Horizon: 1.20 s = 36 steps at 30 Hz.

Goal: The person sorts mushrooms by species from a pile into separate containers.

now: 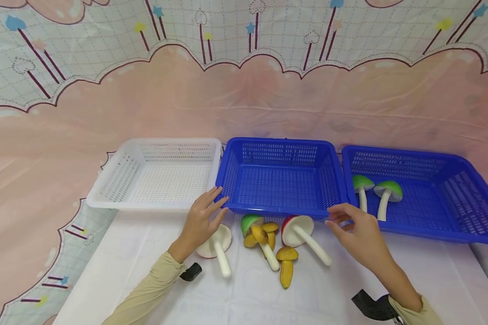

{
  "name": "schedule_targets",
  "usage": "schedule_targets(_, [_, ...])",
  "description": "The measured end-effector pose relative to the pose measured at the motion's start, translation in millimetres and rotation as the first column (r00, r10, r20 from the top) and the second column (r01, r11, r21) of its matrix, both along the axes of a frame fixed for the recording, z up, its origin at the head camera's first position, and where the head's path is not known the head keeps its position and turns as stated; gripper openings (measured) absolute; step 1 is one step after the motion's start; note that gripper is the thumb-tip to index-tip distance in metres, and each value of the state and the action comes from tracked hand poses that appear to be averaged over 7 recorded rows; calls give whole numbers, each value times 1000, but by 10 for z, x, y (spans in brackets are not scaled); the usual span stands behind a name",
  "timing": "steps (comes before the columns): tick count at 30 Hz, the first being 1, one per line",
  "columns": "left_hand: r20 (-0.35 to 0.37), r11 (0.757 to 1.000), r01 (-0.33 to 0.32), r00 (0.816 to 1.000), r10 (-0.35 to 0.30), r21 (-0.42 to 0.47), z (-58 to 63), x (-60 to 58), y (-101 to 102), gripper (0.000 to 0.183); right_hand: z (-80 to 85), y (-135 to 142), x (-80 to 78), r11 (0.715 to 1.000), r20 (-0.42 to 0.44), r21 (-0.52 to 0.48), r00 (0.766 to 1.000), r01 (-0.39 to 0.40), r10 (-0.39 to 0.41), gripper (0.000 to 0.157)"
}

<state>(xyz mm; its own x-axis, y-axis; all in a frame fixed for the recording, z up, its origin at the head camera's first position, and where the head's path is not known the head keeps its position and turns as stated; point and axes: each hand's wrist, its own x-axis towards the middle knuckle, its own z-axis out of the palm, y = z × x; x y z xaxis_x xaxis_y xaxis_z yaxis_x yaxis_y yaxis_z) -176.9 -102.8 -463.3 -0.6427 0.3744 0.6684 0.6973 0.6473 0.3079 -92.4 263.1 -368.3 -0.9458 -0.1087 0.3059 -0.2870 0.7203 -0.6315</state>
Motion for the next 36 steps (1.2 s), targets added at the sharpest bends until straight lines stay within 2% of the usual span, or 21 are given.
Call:
schedule_targets(16, [-10, 1000, 4, 1000, -4, 2, -16, 5, 3, 30, -178, -305, 68, 999, 91, -20, 995, -34, 36, 22])
schedule_targets(25, [10, 1000, 3, 1000, -3, -3, -9, 10, -6, 29, -358, -518, 85, 991, 153, -113, 984, -76, 93, 23])
schedule_targets(36, [-15, 1000, 10, 1000, -9, 7, -24, -9, -12, 30, -514, -813, 44, 967, 232, -235, 961, -96, 152, 24])
